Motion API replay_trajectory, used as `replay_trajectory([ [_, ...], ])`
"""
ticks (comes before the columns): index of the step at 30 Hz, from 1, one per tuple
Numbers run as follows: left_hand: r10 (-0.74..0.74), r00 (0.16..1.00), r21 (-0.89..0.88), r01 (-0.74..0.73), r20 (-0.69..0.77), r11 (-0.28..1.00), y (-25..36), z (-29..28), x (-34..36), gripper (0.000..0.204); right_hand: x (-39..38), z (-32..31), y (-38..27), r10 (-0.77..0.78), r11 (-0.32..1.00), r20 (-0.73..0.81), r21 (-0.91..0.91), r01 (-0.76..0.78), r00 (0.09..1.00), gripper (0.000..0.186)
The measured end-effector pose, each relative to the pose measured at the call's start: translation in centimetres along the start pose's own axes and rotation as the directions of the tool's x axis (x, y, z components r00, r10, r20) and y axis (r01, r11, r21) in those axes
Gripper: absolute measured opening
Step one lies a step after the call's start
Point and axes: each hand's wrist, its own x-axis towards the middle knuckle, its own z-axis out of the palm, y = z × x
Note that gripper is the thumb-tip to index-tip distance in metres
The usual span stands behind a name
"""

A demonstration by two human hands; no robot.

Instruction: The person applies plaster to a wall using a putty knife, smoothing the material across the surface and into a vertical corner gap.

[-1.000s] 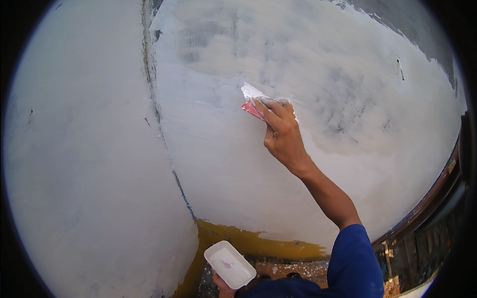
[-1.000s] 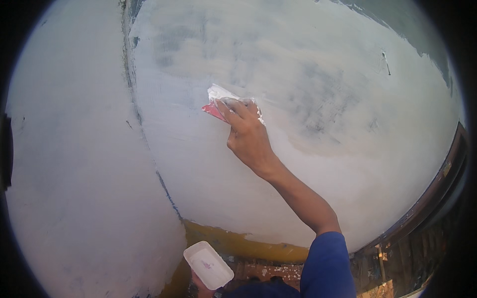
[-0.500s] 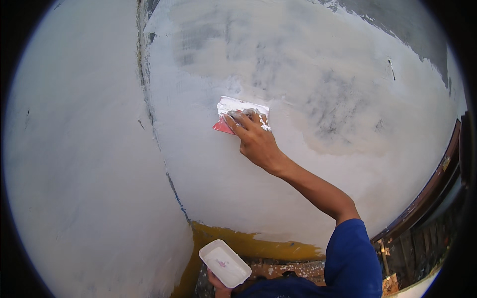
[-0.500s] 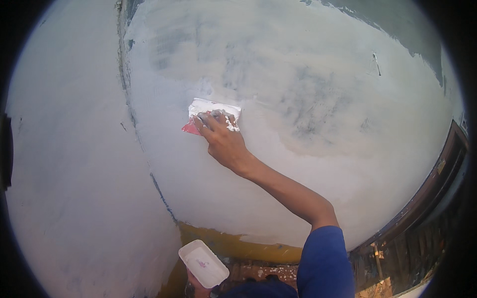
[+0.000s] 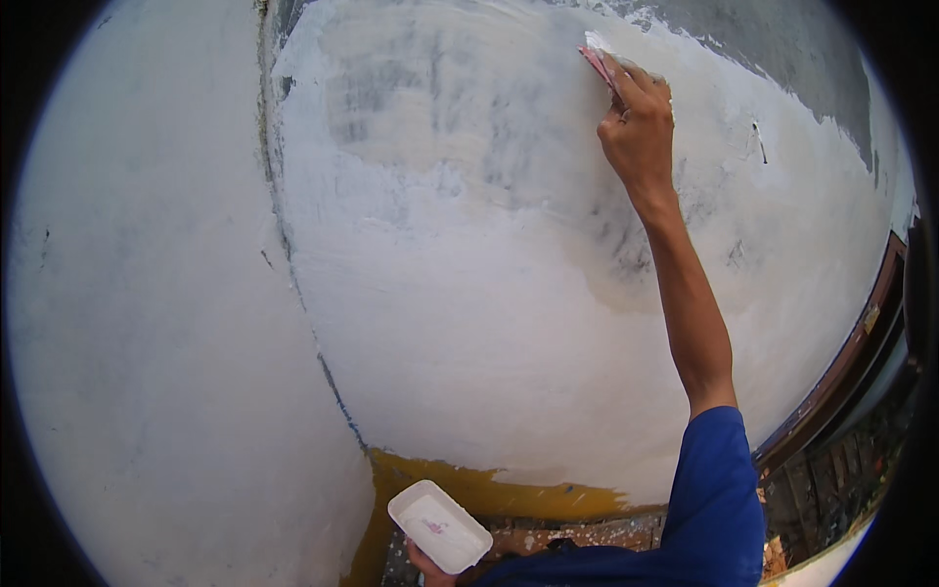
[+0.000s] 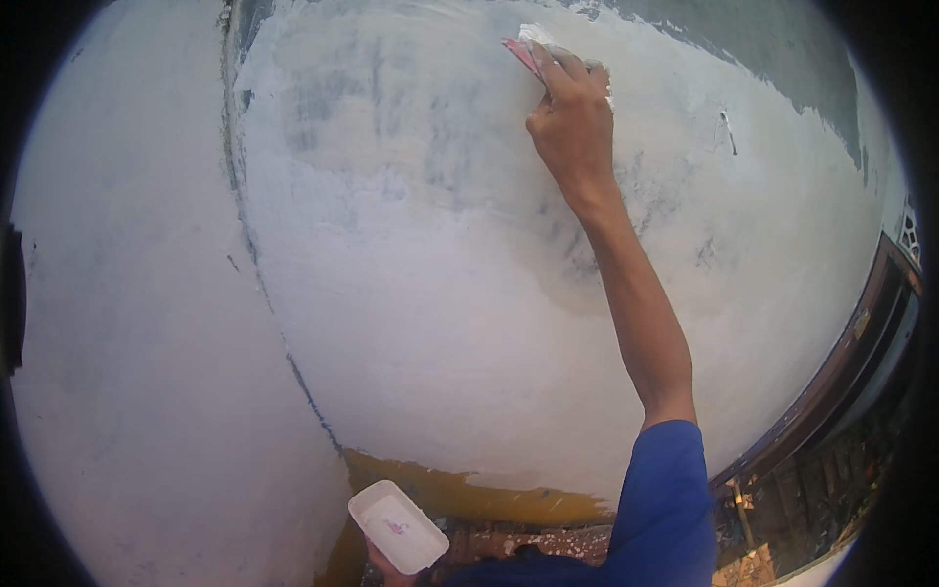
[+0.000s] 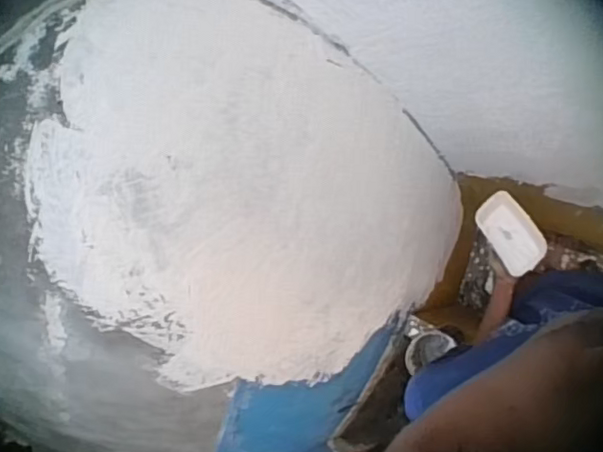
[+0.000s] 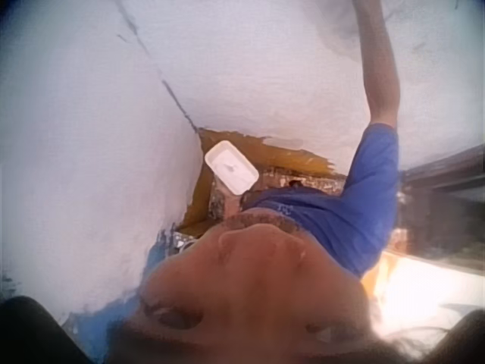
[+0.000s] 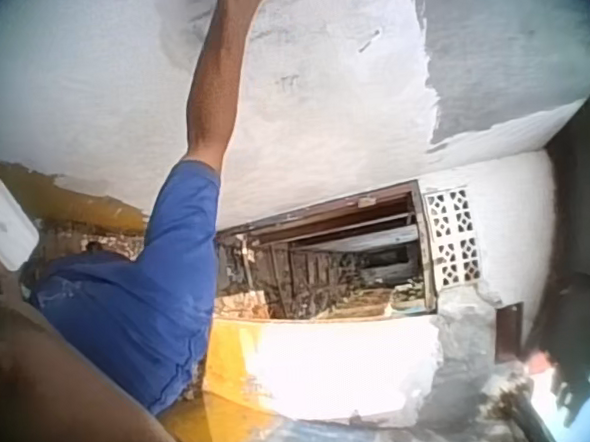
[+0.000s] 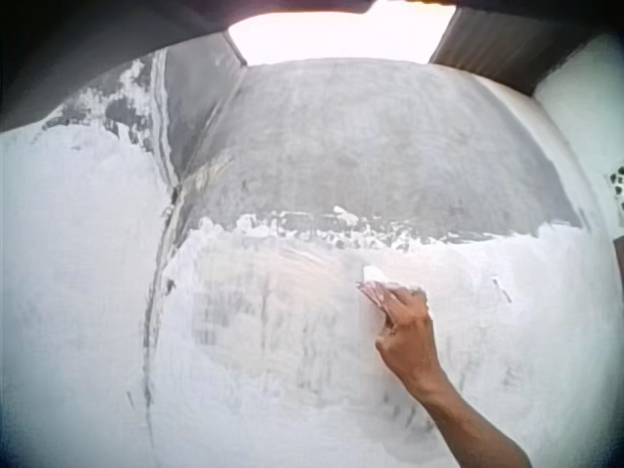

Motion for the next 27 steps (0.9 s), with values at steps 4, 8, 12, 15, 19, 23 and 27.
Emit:
replay_trajectory([
  [4,-0.027,0.999,-0.065,0.029,0.022,0.997,0.2,0.6,-0.3,0.068,-7.4,3.0,-11.3,-0.085,0.973,0.350,0.230,0.002,0.933,0.060],
  [8,-0.061,0.998,-0.033,0.061,0.020,0.998,-0.2,0.1,-0.7,0.067,-13.1,3.1,-16.2,-0.132,0.935,0.464,0.352,-0.045,0.876,0.069],
  [12,-0.019,1.000,0.079,0.019,-0.002,0.997,0.3,0.3,-1.4,0.068,-11.5,1.6,-13.4,-0.086,0.983,0.238,0.181,0.042,0.967,0.078],
  [15,-0.008,1.000,0.015,0.008,-0.017,1.000,0.8,0.1,-1.8,0.069,-10.9,3.0,-9.9,-0.067,0.997,0.296,0.066,0.049,0.953,0.072],
  [19,0.002,0.997,0.084,-0.008,0.078,0.996,1.6,1.2,-1.5,0.072,-17.3,3.5,-10.8,-0.152,0.986,0.468,0.133,0.101,0.871,0.069],
  [23,-0.043,0.998,-0.016,0.043,0.041,0.999,2.4,2.8,-1.9,0.064,-17.7,-1.4,-12.6,-0.195,0.941,0.665,0.333,-0.053,0.721,0.068],
  [27,-0.025,1.000,-0.009,0.026,0.018,1.000,2.7,3.9,-2.1,0.063,-9.8,-3.5,-9.4,-0.044,0.915,0.373,0.386,-0.112,0.927,0.068],
])
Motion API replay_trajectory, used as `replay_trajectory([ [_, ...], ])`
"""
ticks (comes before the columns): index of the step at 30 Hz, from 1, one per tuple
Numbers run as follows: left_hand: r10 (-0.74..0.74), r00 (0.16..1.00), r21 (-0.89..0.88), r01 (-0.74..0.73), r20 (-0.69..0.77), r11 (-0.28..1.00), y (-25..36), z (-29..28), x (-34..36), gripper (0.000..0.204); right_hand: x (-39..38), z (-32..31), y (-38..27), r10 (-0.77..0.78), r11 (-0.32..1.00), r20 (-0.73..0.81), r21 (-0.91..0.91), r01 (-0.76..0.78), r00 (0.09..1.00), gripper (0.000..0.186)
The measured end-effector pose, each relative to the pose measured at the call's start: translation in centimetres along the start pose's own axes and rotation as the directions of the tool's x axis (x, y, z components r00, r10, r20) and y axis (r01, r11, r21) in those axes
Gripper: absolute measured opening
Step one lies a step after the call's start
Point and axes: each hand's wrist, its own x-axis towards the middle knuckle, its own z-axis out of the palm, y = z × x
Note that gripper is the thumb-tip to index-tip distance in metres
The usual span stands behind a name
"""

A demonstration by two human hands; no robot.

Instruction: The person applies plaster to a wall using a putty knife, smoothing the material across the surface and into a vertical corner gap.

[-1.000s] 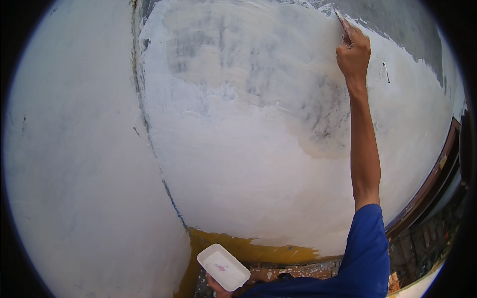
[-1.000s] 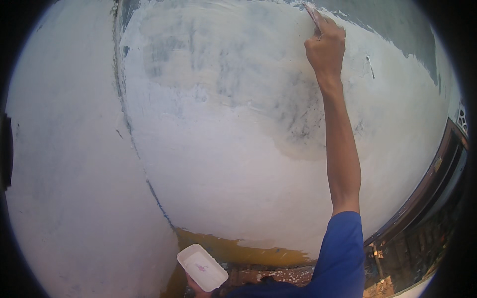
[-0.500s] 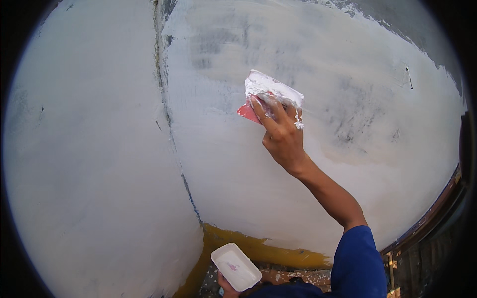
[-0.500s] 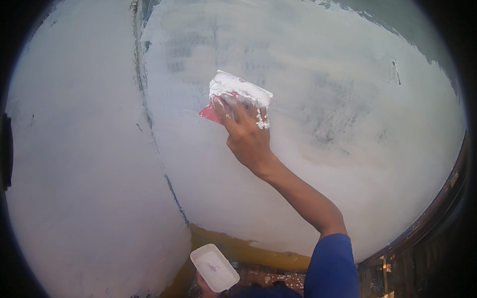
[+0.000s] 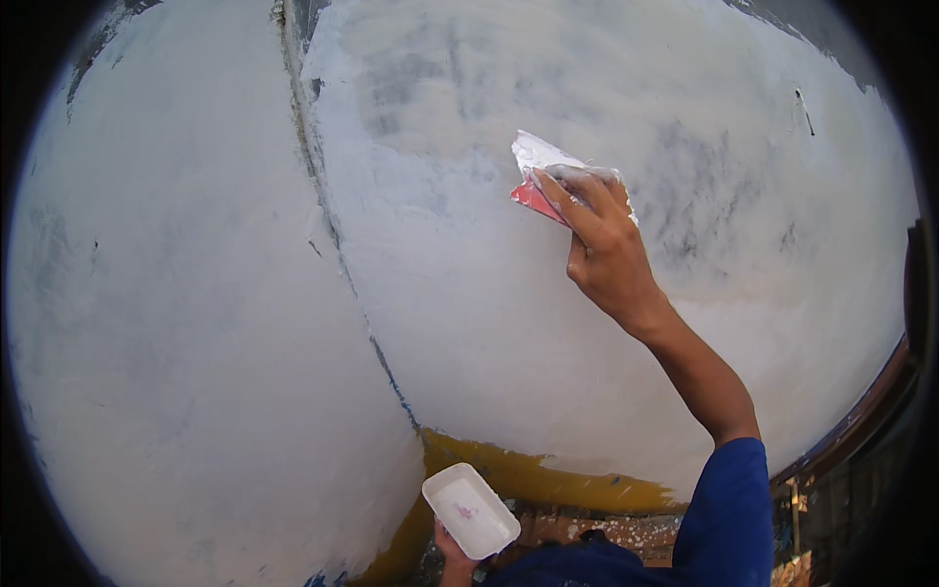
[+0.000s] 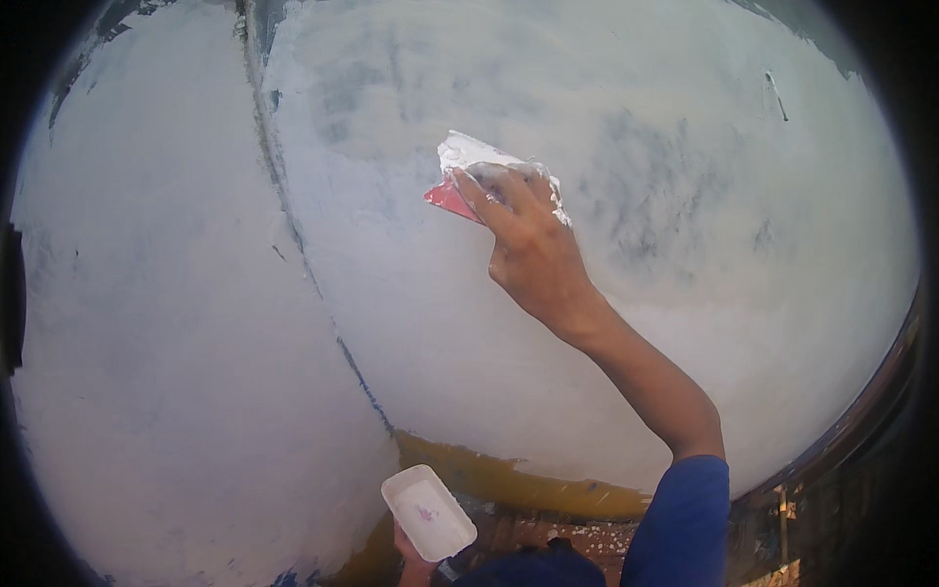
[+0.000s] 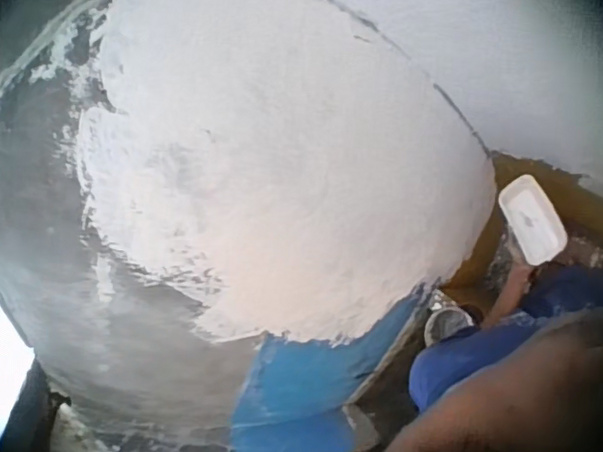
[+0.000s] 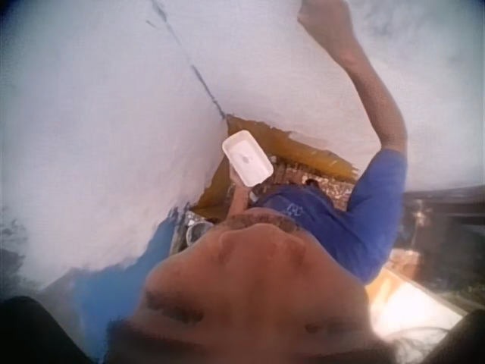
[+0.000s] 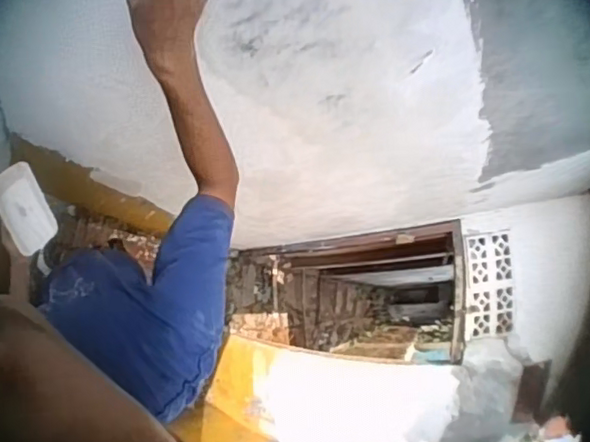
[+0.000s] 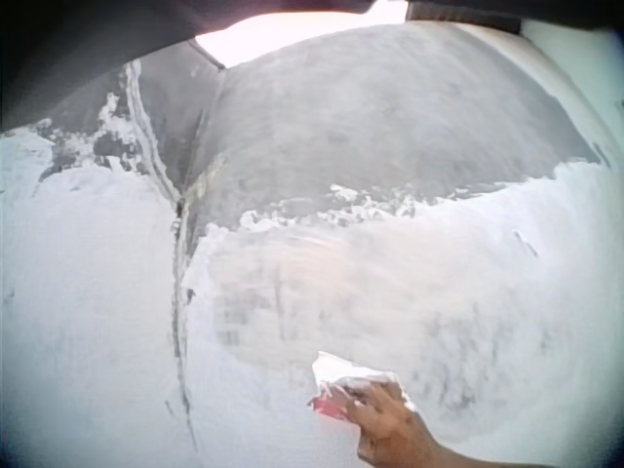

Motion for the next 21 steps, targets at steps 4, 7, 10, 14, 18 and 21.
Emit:
replay_trajectory([
  [4,-0.006,1.000,0.046,0.005,0.029,0.999,-0.4,-0.1,0.1,0.062,3.1,-1.0,4.1,0.029,0.956,-0.182,-0.282,-0.081,0.983,0.066],
  [7,0.005,1.000,0.001,-0.005,0.015,1.000,-0.6,-1.3,-0.1,0.063,-0.4,2.6,2.5,0.037,0.963,-0.004,-0.268,-0.037,0.999,0.065],
  [10,-0.034,0.999,-0.030,0.033,-0.018,0.999,-1.1,-2.3,-0.5,0.063,-5.7,6.2,-0.2,0.025,0.988,0.255,-0.154,0.015,0.967,0.066],
  [14,-0.013,1.000,-0.022,0.013,0.009,1.000,-1.1,-0.8,-0.8,0.064,-3.0,3.9,-0.7,0.022,0.999,0.214,0.041,-0.032,0.977,0.063],
  [18,0.045,0.999,0.002,-0.045,0.023,0.999,-0.5,1.9,-1.7,0.062,5.2,0.3,2.8,-0.046,0.978,-0.214,-0.207,0.001,0.976,0.058],
  [21,0.048,0.999,0.033,-0.049,0.010,0.998,-0.8,1.8,-1.4,0.061,8.3,0.6,4.9,-0.042,0.934,-0.287,-0.352,-0.065,0.957,0.056],
])
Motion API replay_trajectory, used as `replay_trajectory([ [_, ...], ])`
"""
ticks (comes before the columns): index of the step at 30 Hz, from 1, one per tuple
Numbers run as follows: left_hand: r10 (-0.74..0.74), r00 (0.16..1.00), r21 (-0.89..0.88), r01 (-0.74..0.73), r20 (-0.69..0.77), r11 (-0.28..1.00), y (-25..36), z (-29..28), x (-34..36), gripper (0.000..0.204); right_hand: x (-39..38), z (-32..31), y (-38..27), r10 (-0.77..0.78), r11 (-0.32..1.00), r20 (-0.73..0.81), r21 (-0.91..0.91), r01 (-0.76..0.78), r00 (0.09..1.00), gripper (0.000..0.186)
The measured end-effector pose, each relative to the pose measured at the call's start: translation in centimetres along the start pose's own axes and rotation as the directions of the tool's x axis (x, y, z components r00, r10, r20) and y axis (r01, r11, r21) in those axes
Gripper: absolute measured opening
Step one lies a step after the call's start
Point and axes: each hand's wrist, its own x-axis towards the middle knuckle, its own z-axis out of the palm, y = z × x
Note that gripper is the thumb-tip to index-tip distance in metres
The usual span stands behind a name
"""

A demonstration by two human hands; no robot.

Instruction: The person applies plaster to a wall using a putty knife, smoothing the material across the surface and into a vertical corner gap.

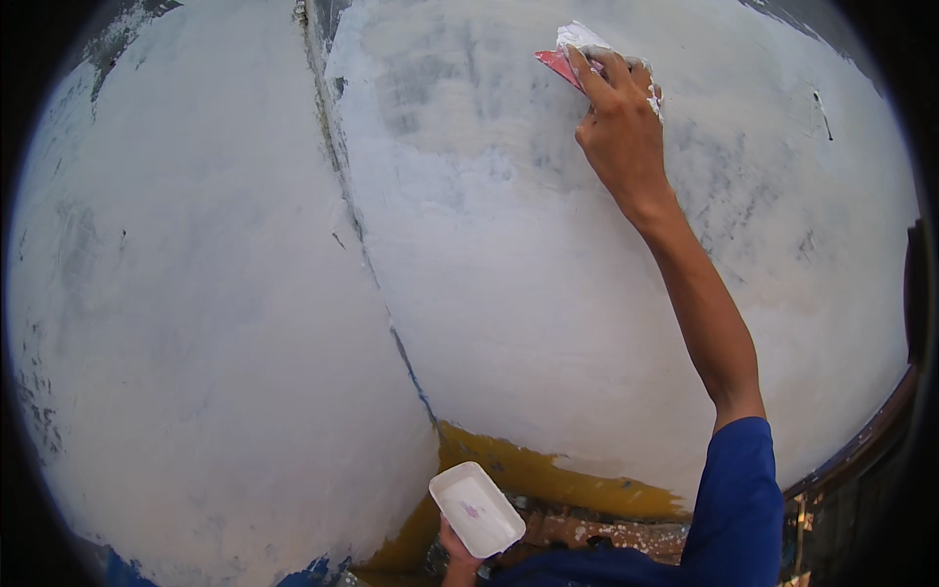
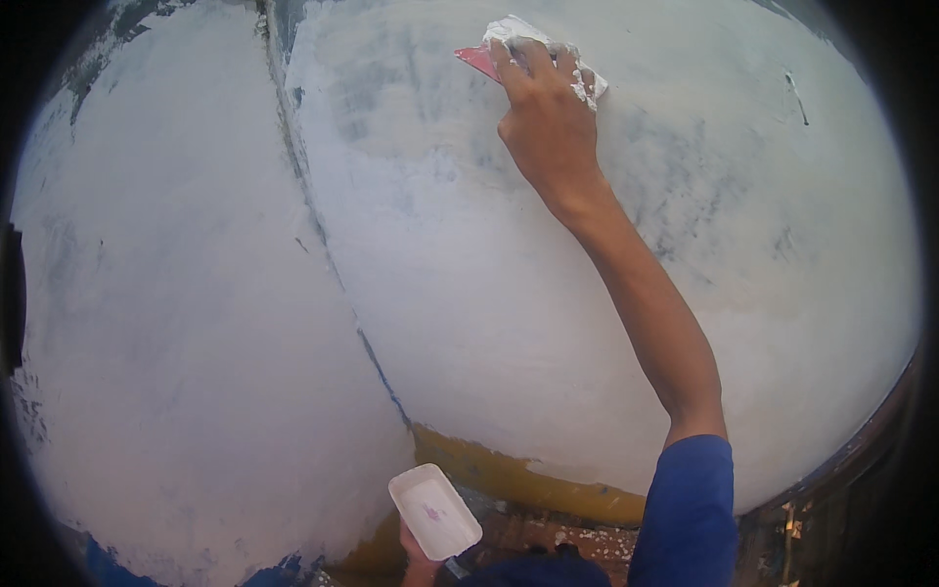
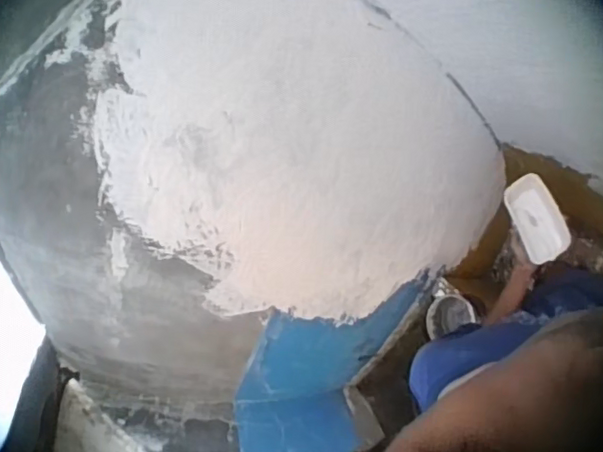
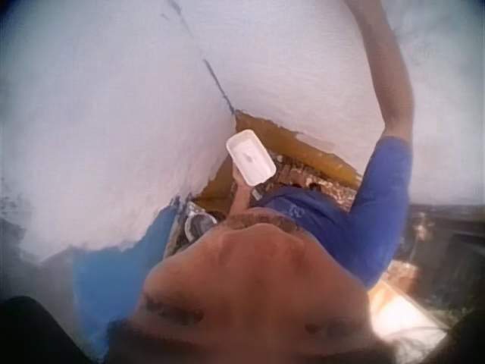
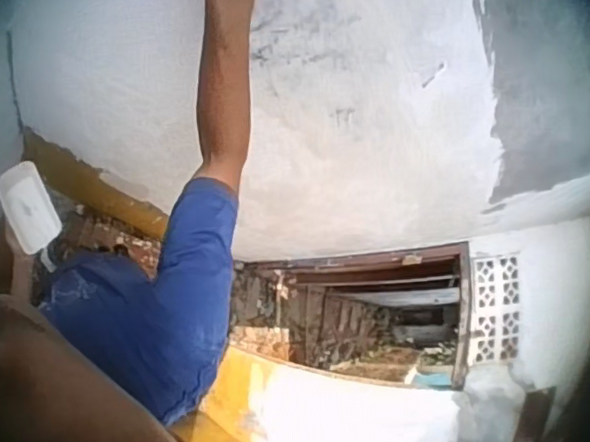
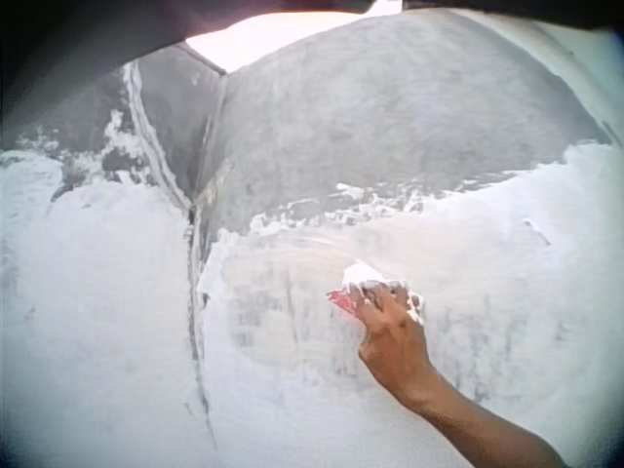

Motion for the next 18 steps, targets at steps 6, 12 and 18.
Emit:
replay_trajectory([
  [6,-0.047,0.998,-0.050,0.045,-0.042,0.998,-0.8,-2.8,0.8,0.063,-8.7,2.2,-7.9,-0.125,0.973,0.368,0.225,0.042,0.921,0.056],
  [12,0.022,0.999,-0.045,-0.020,0.033,0.999,0.3,0.0,0.1,0.064,-4.6,0.8,-6.5,-0.104,0.990,0.146,0.112,0.088,0.984,0.061],
  [18,0.022,1.000,-0.059,-0.023,-0.008,0.998,0.4,-1.2,0.2,0.064,-12.9,5.5,-5.8,-0.091,0.996,0.427,0.039,0.082,0.900,0.063],
])
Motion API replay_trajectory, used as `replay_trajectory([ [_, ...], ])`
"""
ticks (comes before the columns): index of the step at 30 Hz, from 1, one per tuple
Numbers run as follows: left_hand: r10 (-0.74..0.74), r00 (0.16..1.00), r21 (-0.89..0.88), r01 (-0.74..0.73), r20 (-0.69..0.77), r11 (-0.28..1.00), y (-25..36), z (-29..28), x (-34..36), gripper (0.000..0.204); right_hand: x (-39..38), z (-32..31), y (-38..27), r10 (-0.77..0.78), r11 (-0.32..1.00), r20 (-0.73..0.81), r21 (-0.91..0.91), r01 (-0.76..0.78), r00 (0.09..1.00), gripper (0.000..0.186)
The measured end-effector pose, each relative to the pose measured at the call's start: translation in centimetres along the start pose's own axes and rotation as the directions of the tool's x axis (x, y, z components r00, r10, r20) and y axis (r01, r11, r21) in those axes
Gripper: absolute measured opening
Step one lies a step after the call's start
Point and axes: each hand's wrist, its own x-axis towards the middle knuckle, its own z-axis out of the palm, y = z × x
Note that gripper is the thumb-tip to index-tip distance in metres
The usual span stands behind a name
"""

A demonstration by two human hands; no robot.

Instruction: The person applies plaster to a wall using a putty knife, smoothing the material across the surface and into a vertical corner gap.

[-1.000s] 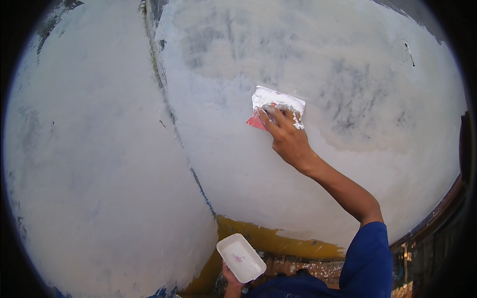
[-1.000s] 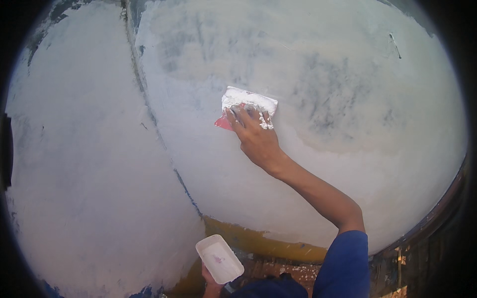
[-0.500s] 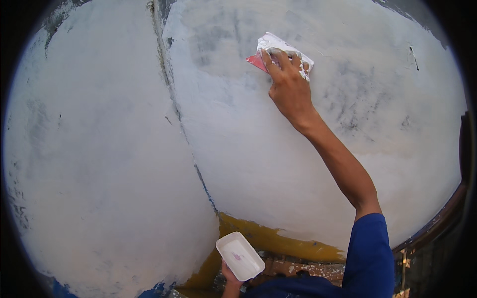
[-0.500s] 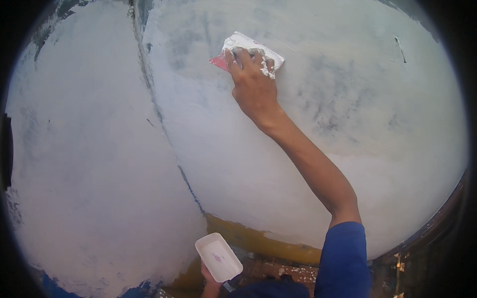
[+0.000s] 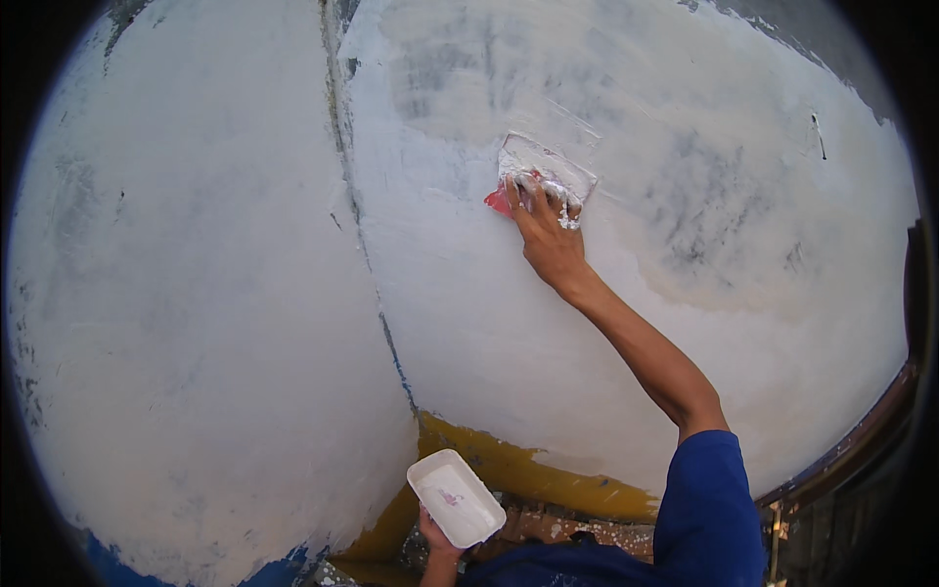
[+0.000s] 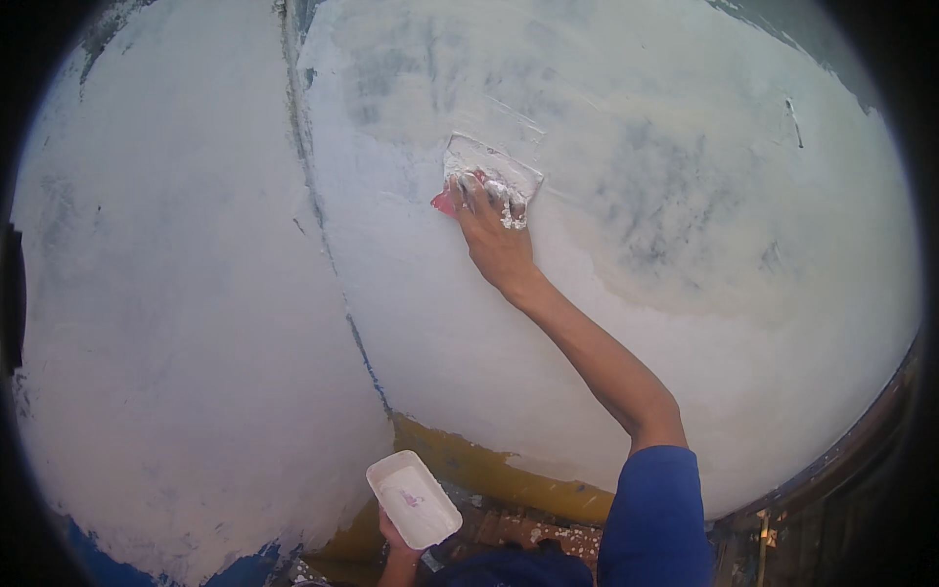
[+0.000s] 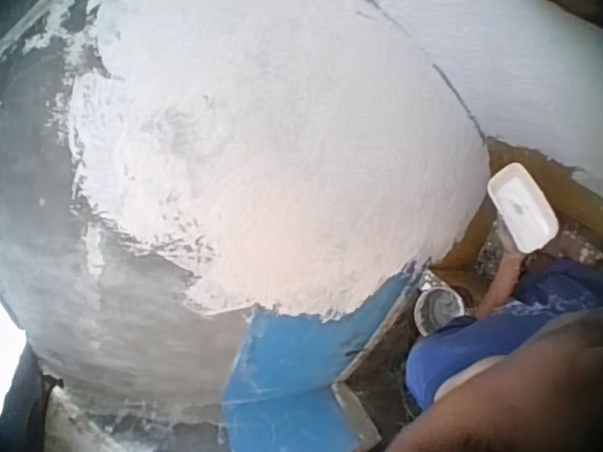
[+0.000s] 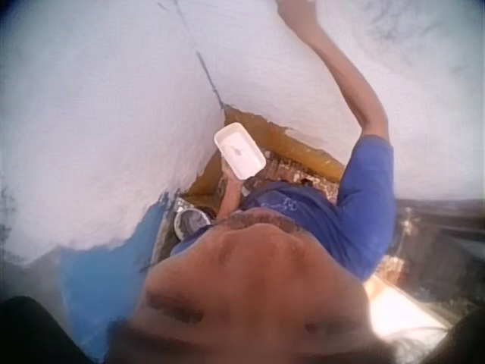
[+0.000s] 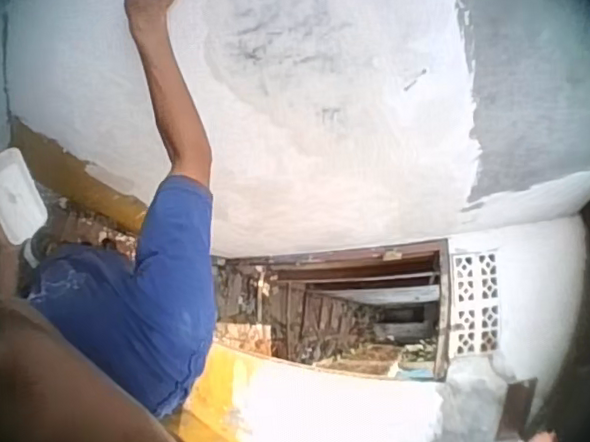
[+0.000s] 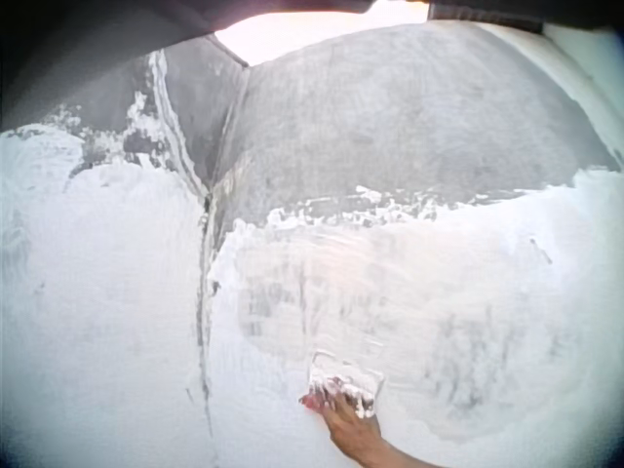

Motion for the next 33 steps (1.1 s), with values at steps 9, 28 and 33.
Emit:
replay_trajectory([
  [9,0.077,0.997,0.052,-0.077,-0.008,0.996,1.2,-1.9,-0.1,0.064,-1.5,-9.3,-2.0,-0.024,0.862,0.009,0.507,0.016,1.000,0.063],
  [28,0.019,1.000,-0.018,-0.019,-0.015,1.000,0.5,-2.7,1.4,0.066,6.2,-11.3,2.5,-0.060,0.972,-0.330,0.197,0.131,0.942,0.061],
  [33,-0.009,0.999,-0.071,0.006,-0.036,0.997,-0.1,-3.0,1.5,0.066,10.5,-11.0,6.3,0.014,0.998,-0.409,0.068,0.015,0.913,0.055],
])
